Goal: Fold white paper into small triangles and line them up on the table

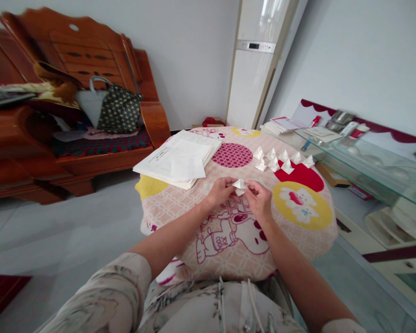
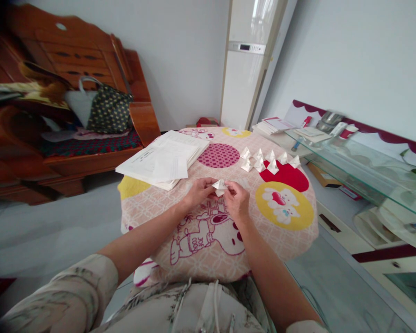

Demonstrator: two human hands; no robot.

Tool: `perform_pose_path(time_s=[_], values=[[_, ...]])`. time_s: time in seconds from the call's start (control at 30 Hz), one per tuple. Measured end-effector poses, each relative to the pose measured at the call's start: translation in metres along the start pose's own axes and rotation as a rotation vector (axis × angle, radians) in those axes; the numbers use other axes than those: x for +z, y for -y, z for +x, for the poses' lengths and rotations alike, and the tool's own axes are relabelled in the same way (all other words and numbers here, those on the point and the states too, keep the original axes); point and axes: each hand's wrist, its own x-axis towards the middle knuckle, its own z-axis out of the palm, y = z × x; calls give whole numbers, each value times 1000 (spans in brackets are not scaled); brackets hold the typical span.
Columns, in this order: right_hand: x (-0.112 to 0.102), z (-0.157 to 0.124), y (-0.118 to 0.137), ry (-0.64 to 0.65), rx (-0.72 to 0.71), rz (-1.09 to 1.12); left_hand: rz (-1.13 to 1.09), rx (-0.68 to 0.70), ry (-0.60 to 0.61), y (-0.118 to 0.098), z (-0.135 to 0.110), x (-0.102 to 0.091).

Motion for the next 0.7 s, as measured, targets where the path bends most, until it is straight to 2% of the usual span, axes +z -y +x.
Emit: perform_pose_path(time_s=[0.17,0.3,0.47,0.7], values=[[-4,1,5,-12,-123,-13,-184,-94,68,-4,-1,-5],[-4,1,6,8,-164,-4,-283,-174,46,-3,2,-7],[-1,-1,7,4,-298,-24,-229,-171,-27,0,2,-7],[-1,-1,11,-33,-352,-48,-170,-206,-1,-3,0,-9]])
